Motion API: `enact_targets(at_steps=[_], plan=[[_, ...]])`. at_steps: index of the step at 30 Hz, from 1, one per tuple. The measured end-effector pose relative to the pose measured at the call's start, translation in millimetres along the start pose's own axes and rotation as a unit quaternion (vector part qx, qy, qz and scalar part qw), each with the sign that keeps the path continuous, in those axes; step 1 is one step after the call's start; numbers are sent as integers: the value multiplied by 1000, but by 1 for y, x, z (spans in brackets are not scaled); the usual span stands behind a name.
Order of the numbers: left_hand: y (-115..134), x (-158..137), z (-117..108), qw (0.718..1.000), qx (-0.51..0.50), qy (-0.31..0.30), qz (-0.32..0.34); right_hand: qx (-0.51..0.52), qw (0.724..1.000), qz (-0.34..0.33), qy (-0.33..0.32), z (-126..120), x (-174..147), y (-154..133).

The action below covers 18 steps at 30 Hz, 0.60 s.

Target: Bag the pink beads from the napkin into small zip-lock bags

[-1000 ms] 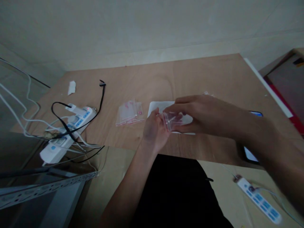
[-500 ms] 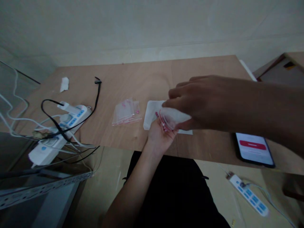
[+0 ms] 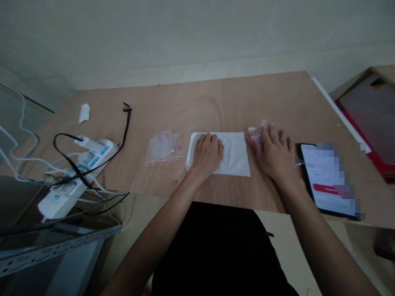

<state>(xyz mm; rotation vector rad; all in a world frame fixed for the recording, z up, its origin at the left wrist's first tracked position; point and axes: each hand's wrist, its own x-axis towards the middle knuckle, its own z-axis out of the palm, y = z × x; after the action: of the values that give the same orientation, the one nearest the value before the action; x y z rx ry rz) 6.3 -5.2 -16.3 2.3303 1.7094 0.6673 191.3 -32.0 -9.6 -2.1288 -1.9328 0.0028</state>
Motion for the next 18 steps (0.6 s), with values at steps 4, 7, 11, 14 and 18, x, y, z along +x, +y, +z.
enact_targets(at_steps=[4,7,11,14,18], plan=[[-1,-2,1,998,-58,6,-2,8,1000,0,-8,6,-4,-4],[0,-2,0,997,-73,-4,-14,6,1000,4,-16,3,-4,-4],[0,-2,-2,999,-33,3,-3,-8,1000,10,-23,2,-3,-5],[-2,-3,-2,1000,-12,9,0,-13,1000,14,-22,4,-3,-6],[-2,-2,-3,999,-35,18,-6,8,1000,10,-4,6,-3,-4]])
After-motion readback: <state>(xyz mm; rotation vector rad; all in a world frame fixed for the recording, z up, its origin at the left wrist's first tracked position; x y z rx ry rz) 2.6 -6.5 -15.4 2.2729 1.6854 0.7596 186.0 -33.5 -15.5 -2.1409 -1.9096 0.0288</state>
